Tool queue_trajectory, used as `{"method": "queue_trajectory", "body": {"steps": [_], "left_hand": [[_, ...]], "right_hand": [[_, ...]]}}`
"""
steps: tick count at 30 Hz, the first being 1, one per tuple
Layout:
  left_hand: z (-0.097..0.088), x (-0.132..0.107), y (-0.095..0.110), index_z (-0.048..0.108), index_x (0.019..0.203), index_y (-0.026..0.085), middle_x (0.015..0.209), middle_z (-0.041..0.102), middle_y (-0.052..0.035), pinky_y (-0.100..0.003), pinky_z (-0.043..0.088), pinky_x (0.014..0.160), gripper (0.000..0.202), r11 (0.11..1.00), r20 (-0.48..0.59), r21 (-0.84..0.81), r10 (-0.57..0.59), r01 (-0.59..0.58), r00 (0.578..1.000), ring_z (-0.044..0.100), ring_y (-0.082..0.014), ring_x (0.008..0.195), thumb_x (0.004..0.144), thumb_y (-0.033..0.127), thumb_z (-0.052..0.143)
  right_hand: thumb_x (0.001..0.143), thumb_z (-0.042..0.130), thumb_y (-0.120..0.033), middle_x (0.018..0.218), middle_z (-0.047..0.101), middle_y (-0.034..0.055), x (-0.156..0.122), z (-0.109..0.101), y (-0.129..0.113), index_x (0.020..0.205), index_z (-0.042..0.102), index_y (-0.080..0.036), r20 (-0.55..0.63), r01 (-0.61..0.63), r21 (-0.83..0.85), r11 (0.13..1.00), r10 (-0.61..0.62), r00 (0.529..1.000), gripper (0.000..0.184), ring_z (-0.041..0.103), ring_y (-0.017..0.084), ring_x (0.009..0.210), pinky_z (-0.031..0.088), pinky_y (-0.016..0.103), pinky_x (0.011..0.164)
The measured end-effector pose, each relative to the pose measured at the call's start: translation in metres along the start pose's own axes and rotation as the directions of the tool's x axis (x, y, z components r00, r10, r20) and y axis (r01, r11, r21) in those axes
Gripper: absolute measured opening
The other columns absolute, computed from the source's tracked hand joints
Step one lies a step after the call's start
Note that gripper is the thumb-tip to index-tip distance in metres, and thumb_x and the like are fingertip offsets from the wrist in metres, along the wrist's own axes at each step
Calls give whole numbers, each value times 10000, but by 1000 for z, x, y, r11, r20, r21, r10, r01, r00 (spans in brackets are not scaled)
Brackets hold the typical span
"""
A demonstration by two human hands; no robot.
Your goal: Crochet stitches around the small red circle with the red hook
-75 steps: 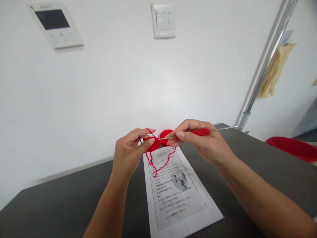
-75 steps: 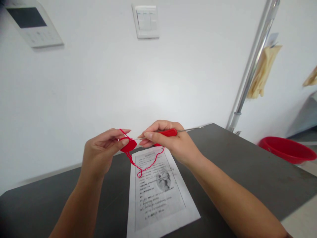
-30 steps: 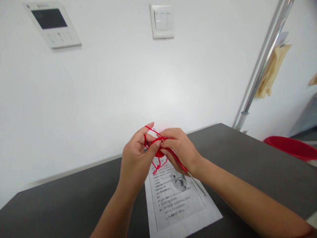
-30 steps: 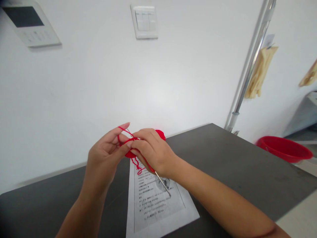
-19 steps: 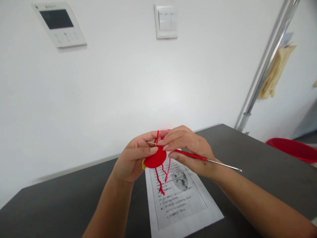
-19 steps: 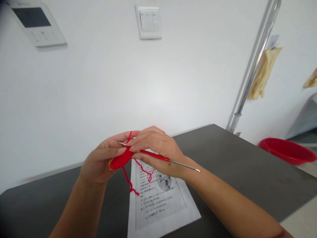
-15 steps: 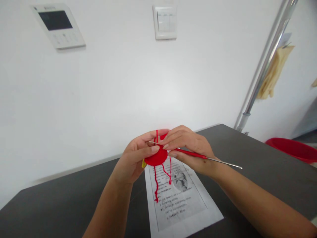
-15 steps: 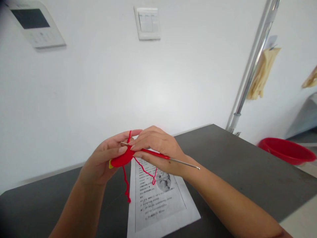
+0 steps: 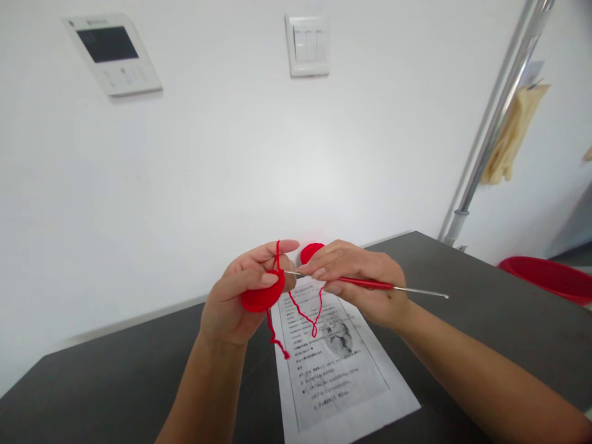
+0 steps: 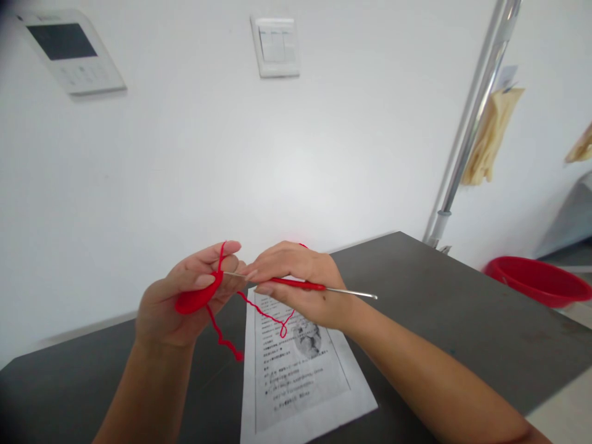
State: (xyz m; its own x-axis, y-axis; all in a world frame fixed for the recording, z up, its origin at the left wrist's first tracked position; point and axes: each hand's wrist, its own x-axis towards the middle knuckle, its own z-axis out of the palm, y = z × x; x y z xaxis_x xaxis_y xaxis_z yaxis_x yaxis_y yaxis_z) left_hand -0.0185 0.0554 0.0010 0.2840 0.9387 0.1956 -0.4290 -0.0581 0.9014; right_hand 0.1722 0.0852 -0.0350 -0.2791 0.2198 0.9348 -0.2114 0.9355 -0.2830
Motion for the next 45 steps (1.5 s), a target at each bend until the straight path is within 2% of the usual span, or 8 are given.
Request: {"method": "queue_trajectory", "body": {"steps": [4,11,17,21,26,30,40,45], "left_hand": [[1,-2,3,772,837,158,512,427,47,-270,228,520,283,1000,37,4,-16,16,999,318,-89,482,571,187,680],[-1,-2,6,781,753,149,476,463,36,-254,206,469,254,994,53,71,-92,88,994,323,-82,442,531,179,661],[-4,-3,7,774,674,136,496,582,1,-208,304,458,189,984,0,163,-73,72,997,461,-80,438,501,120,700],[0,-10,7,808,792,165,564,635,5,-190,346,486,205,968,-51,250,1,11,999,505,-72,484,592,124,786],[3,-14,3,805,969,198,648,679,8,-211,453,578,282,946,-92,324,57,-25,994,587,-103,586,690,162,812],[3,-11,0,802,986,206,710,737,-18,-228,516,641,301,948,-36,313,69,-54,997,663,-144,688,691,157,834],[-2,-10,0,827,915,242,775,763,-1,-159,509,667,162,929,-55,351,147,-119,988,656,-91,712,768,178,799],[-3,-9,0,829,866,228,747,733,4,-168,508,679,138,916,-74,383,160,-120,984,642,-93,715,742,170,811]], "right_hand": [[935,691,-212,960,802,71,0,0,-1,1003,756,-218,-36,-125,168,978,132,991,94,749,189,936,621,358,822],[951,657,-191,980,811,105,8,-15,-7,1043,748,-188,169,36,27,999,-40,985,129,745,195,943,611,379,855],[892,744,-202,919,808,67,1,-10,-5,957,788,-202,64,-285,404,869,284,957,78,757,180,885,628,325,782],[889,756,-267,915,812,46,-3,-1,0,936,781,-216,-10,-324,518,791,385,923,74,762,178,843,630,320,756],[925,706,-213,1073,800,75,0,-1,1,1002,764,-229,-35,-74,121,990,79,996,98,730,191,1015,592,368,902],[959,656,-203,1177,774,86,1,-5,2,1072,720,-229,93,7,-39,999,-3,996,132,702,183,1120,565,378,978],[923,719,-288,1023,803,24,-2,-4,-1,973,759,-244,-21,-327,344,880,356,934,78,752,151,1005,605,291,898],[899,747,-292,1016,812,17,0,-6,-1,945,766,-238,-5,-357,413,838,394,919,73,760,140,991,610,267,889]]}}
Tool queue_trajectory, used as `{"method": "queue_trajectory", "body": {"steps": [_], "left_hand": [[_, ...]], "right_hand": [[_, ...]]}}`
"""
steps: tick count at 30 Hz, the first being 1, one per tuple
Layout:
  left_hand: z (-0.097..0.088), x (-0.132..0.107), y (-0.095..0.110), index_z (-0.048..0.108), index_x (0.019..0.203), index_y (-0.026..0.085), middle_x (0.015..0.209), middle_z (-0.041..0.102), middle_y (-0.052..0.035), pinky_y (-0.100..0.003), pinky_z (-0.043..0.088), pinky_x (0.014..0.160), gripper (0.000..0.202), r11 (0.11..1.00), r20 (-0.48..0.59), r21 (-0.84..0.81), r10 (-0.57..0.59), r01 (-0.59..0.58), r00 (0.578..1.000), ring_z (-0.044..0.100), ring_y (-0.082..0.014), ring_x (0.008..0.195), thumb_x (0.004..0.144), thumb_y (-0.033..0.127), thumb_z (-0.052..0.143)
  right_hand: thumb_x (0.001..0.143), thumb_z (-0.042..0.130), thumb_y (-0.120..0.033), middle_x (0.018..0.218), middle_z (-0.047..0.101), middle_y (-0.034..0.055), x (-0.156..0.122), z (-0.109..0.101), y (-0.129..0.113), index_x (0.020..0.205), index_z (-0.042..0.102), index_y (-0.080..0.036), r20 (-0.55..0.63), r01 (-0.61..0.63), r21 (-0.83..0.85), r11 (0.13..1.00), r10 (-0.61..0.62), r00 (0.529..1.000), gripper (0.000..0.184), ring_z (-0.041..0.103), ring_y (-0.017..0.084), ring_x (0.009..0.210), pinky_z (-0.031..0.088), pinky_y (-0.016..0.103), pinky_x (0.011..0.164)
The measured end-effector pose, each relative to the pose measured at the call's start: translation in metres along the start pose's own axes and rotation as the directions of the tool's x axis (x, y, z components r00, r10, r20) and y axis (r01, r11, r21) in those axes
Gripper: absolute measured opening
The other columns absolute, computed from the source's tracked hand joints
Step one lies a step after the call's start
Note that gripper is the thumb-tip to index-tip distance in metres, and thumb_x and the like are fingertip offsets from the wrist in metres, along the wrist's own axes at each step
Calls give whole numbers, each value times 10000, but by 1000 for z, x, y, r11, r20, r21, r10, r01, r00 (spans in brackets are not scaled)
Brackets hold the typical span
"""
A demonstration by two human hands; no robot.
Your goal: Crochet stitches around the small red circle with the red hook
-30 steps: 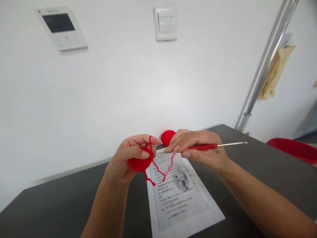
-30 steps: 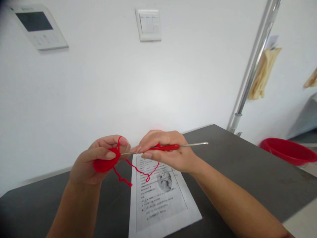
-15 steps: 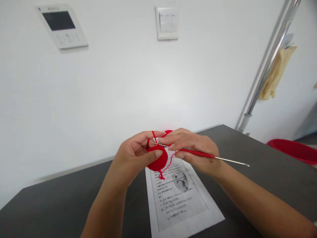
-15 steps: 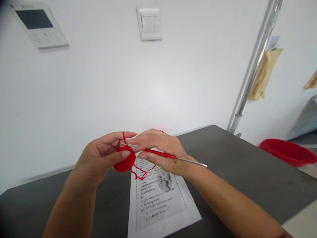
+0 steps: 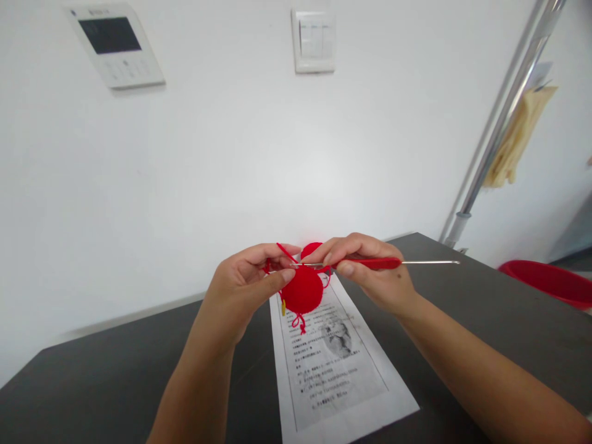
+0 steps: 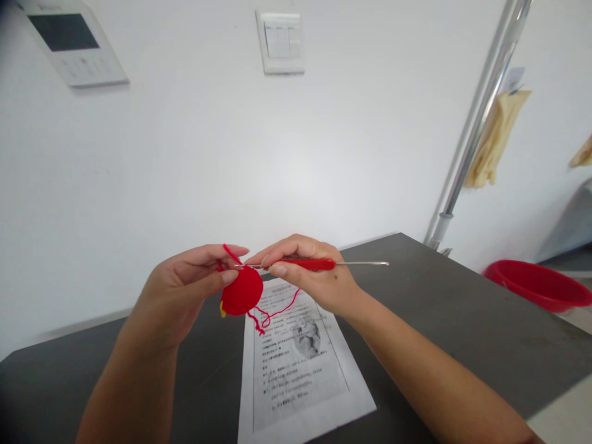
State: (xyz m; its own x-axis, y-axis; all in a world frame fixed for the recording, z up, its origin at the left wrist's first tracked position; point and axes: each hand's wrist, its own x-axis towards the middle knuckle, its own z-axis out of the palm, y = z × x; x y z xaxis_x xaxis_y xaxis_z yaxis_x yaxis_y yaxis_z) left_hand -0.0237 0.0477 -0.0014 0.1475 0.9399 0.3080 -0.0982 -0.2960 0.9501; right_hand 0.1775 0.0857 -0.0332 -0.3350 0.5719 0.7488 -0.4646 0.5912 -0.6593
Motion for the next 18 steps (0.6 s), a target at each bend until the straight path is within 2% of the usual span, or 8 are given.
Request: {"method": "queue_trajectory", "body": {"steps": [9,18], "left_hand": [[3,0,1,813,894,226,710,687,30,-159,488,638,187,999,-12,22,-26,26,1000,604,-75,665,728,141,806],[4,-8,8,781,910,194,750,674,12,-216,493,659,145,974,-76,227,17,1,997,609,-121,717,769,177,754]], "right_hand": [[894,747,-288,990,811,48,1,-3,0,926,781,-226,14,69,-125,990,-68,998,78,769,164,929,634,281,815],[902,737,-251,1004,808,69,2,-8,-3,930,763,-192,95,48,-64,997,-42,995,70,775,168,929,649,311,834]]}}
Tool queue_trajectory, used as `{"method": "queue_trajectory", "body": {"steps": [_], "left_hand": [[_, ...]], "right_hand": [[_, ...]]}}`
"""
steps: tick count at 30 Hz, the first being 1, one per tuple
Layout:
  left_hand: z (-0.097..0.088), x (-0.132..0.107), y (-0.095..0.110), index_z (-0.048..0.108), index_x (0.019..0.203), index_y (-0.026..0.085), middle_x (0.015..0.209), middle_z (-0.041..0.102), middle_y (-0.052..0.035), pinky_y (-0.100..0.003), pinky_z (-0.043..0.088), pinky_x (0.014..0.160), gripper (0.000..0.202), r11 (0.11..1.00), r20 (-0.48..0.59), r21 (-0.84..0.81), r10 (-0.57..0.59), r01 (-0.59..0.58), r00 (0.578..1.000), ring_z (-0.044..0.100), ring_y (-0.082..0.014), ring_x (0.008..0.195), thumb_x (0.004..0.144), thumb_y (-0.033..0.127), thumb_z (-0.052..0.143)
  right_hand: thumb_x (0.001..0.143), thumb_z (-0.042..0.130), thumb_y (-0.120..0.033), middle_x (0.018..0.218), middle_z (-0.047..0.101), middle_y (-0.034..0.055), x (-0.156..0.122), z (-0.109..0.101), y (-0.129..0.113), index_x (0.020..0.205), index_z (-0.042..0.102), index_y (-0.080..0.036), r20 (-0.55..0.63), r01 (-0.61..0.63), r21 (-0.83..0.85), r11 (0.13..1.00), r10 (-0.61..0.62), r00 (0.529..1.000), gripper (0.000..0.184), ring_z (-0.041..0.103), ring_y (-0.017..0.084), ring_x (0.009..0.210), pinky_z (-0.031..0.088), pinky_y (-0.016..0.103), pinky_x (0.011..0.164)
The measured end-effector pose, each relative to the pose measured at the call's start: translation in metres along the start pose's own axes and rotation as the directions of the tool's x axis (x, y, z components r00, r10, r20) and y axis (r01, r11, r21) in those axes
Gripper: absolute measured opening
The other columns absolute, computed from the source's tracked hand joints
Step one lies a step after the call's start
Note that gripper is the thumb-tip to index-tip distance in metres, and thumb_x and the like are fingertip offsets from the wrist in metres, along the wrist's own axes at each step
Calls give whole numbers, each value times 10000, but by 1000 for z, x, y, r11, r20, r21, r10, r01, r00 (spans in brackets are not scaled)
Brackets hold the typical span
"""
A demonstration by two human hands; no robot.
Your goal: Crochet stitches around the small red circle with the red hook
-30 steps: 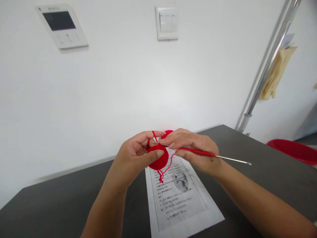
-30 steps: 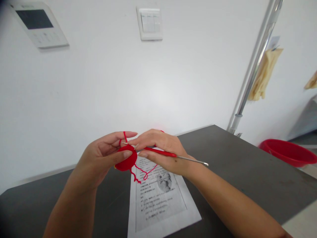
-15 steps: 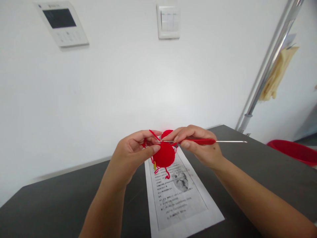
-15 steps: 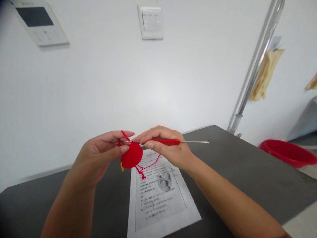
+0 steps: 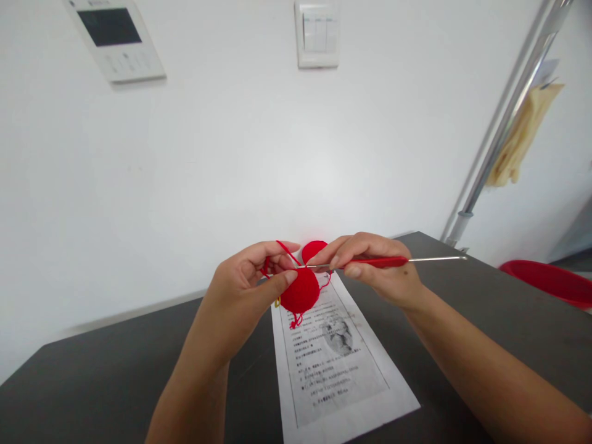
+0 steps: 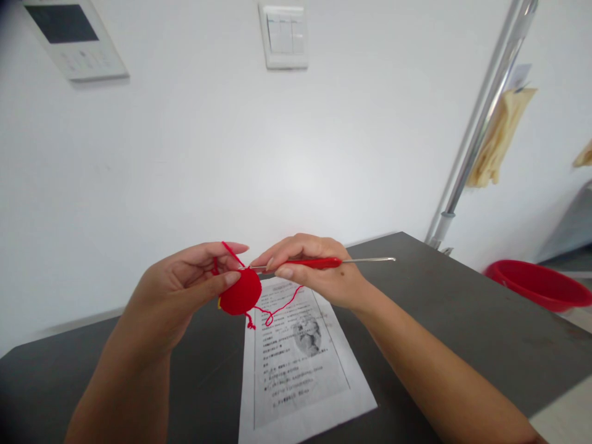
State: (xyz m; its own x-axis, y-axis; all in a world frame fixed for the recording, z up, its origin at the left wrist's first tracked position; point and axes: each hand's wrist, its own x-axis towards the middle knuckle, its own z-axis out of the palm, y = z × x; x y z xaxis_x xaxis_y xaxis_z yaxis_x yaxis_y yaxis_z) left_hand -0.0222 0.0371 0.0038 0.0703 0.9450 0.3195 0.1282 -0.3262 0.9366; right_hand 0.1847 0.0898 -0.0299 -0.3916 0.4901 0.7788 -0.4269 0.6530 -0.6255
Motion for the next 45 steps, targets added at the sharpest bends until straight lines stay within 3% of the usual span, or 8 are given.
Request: {"method": "queue_trajectory", "body": {"steps": [4,13,21,32,36,39,45], "left_hand": [[1,-2,2,772,889,196,769,675,10,-230,486,661,125,996,3,93,3,-3,1000,608,-130,725,775,173,725],[5,-3,5,751,919,204,749,665,20,-260,467,664,149,974,-9,222,37,-34,999,604,-143,718,782,215,694],[8,-5,7,746,932,196,739,666,13,-285,483,678,197,964,-54,261,59,-43,997,615,-161,720,752,225,673],[14,-6,5,748,940,217,766,691,0,-306,492,714,195,888,-91,438,195,-137,977,633,-181,734,783,206,631],[19,-7,7,722,851,211,747,705,-2,-313,490,705,142,862,-67,483,211,-153,975,625,-177,685,777,160,613],[21,-7,6,722,891,214,781,718,-6,-315,494,719,133,872,-91,471,200,-135,976,634,-181,710,797,182,633],[22,-3,-1,713,1023,210,805,712,5,-299,508,733,237,941,-210,330,156,-80,965,656,-183,776,790,252,722]], "right_hand": [[921,715,-252,1021,805,75,-1,-6,-2,941,743,-185,60,-14,-4,1000,15,998,75,773,162,921,640,303,819],[990,601,-275,1058,786,108,-1,-15,-12,937,681,-180,207,47,-263,964,9,978,135,754,176,945,614,303,785],[998,572,-262,1056,785,111,-1,-14,-14,942,661,-182,240,84,-359,929,5,971,133,756,184,943,611,309,776],[970,541,-149,1009,767,60,1,-7,-22,962,614,-227,330,215,-646,732,15,944,107,735,175,870,576,290,759],[982,514,-143,1002,708,111,2,0,-13,991,599,-181,394,347,-602,719,-110,912,93,680,174,907,576,284,793],[990,516,-152,974,672,124,2,5,-3,1005,609,-151,381,436,-613,659,-237,894,95,651,173,888,578,280,764],[978,586,-200,1027,685,103,-1,7,6,1084,658,-178,255,414,-696,587,-337,906,130,673,180,901,601,297,733]]}}
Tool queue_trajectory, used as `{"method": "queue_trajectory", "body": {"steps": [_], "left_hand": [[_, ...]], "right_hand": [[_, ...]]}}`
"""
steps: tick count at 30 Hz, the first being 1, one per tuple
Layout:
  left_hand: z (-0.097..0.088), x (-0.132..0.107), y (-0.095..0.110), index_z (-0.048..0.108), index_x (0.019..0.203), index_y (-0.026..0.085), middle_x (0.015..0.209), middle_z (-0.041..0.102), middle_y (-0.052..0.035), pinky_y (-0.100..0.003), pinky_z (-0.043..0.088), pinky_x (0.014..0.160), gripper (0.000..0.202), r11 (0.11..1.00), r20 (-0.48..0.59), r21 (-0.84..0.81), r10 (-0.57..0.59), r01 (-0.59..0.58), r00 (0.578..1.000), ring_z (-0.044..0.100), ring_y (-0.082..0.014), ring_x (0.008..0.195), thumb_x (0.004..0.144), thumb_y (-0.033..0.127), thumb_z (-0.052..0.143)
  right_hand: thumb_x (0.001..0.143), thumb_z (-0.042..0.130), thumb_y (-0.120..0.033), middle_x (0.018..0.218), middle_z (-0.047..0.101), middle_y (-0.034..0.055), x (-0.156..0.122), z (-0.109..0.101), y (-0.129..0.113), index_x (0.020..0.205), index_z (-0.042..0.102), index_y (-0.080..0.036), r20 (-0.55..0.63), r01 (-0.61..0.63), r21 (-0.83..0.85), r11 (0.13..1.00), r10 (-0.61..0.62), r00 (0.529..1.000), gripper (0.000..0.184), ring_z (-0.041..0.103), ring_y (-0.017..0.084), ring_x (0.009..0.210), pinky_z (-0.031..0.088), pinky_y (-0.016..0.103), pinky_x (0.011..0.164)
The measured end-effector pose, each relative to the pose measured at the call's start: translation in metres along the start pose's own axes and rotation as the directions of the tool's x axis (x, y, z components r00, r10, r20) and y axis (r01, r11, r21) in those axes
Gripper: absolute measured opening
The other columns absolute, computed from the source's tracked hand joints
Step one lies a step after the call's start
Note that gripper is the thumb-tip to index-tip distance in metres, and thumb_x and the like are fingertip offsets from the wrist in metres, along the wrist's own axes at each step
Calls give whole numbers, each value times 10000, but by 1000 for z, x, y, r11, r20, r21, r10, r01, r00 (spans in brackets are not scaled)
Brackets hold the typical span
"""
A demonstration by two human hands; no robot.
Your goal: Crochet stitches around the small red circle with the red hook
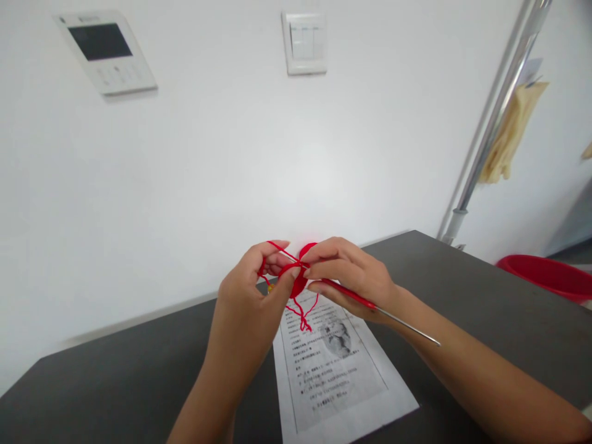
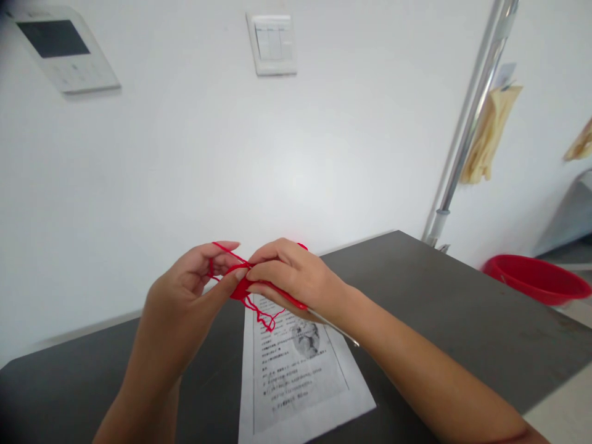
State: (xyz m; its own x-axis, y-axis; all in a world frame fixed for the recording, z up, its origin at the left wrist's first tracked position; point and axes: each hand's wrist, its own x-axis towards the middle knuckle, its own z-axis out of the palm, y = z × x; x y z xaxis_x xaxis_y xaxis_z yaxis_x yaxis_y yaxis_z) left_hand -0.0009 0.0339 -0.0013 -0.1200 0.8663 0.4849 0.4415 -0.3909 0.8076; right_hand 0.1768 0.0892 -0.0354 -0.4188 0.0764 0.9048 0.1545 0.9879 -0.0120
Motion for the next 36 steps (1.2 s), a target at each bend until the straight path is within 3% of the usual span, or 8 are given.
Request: {"method": "queue_trajectory", "body": {"steps": [10,17,19,22,25,27,31,36], "left_hand": [[4,8,-9,728,1037,153,721,699,19,-235,519,635,360,869,154,-454,-138,194,978,641,-123,663,694,197,830],[26,6,-10,758,982,137,685,700,8,-219,502,602,390,604,235,-728,-225,325,946,625,-102,598,616,207,872],[31,3,-12,751,974,143,662,680,33,-204,500,602,382,598,197,-750,-205,282,959,609,-85,587,617,200,874],[29,2,-16,721,1102,168,705,689,47,-229,530,692,377,798,53,-591,-102,113,993,638,-99,661,736,192,808],[20,5,-24,708,1169,174,800,716,25,-297,516,899,341,965,-53,-225,125,-134,991,666,-137,820,827,173,713],[13,9,-29,714,1168,162,830,726,5,-326,505,932,325,960,-29,-51,275,-276,961,671,-160,850,845,169,673],[4,19,-37,722,1146,130,862,737,-34,-337,517,895,296,932,16,106,346,-346,938,685,-185,858,866,173,635],[-2,25,-42,731,1125,152,859,741,-28,-338,519,879,290,948,40,94,301,-303,953,687,-190,856,844,202,676]], "right_hand": [[942,644,-185,1045,696,99,-8,3,10,1095,682,-195,-60,55,-15,998,-56,997,159,682,188,902,605,301,726],[976,597,-233,1050,674,42,-8,10,8,1084,629,-268,-173,65,-92,994,-81,982,118,680,182,931,602,340,810],[972,592,-218,1033,669,48,-7,16,7,1066,619,-254,-223,84,-140,987,-114,968,104,663,183,923,584,345,817],[958,589,-172,1038,657,81,-5,21,3,1066,599,-219,-207,50,-221,974,-97,973,117,636,206,970,560,368,838],[970,567,-165,1019,669,90,-2,19,-1,1033,591,-206,-163,-12,-238,971,-28,986,79,627,219,972,544,393,844],[969,573,-152,995,689,92,0,13,-5,1013,603,-193,-134,-45,-212,976,16,991,67,632,217,945,538,393,845],[965,604,-151,1016,739,91,4,0,-11,1033,658,-174,-42,-164,-25,986,163,986,89,679,202,976,545,354,880],[964,620,-201,956,770,48,8,-15,-17,1009,728,-186,95,-486,154,860,477,874,118,723,165,866,555,268,771]]}}
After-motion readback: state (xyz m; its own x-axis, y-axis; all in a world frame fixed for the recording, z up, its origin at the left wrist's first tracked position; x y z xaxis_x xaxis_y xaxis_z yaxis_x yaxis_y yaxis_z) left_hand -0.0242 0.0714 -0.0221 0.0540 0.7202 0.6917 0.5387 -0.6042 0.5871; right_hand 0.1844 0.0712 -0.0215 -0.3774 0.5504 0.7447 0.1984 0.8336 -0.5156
